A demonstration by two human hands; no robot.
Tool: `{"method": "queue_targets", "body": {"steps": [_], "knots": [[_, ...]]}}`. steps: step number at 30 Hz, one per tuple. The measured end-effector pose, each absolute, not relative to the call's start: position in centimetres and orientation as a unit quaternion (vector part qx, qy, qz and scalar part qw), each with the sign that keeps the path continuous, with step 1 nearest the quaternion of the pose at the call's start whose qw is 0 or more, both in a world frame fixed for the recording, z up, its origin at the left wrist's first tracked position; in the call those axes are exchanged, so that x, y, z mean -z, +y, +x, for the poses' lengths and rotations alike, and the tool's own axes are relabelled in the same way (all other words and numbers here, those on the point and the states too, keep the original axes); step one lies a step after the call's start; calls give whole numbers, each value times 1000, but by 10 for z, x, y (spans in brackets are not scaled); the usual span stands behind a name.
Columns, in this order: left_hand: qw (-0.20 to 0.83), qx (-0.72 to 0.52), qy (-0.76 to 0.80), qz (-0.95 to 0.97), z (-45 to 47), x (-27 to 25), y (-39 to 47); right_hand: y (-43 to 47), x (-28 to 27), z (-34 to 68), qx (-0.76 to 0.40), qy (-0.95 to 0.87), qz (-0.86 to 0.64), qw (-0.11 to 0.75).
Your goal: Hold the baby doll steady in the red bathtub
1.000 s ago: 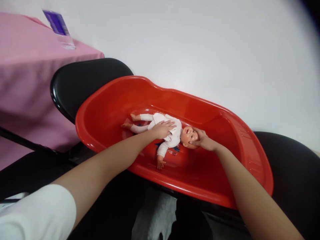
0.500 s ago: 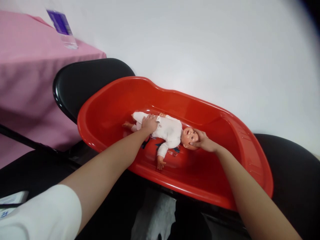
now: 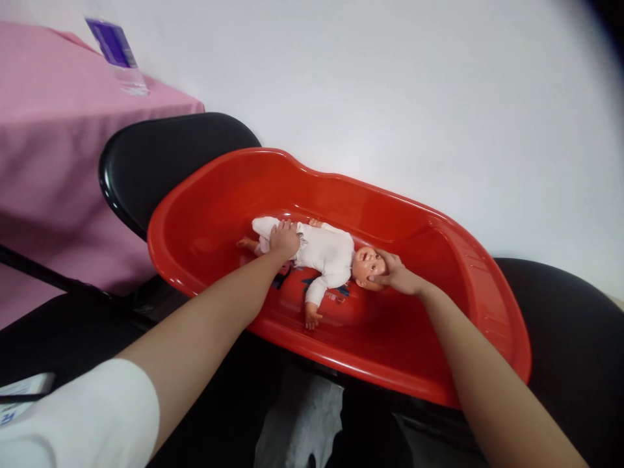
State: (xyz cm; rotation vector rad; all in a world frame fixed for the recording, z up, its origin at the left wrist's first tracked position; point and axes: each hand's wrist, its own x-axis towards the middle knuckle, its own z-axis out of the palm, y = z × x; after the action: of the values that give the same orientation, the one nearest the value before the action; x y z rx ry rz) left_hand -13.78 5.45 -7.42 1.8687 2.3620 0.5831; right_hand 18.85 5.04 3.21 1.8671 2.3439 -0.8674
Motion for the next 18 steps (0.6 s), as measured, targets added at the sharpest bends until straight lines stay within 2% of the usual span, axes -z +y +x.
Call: {"method": "queue_targets", "body": {"steps": [18], "knots": [[35, -202, 768, 607, -136, 79, 61, 51, -31, 189, 279, 752, 597, 10]]}}
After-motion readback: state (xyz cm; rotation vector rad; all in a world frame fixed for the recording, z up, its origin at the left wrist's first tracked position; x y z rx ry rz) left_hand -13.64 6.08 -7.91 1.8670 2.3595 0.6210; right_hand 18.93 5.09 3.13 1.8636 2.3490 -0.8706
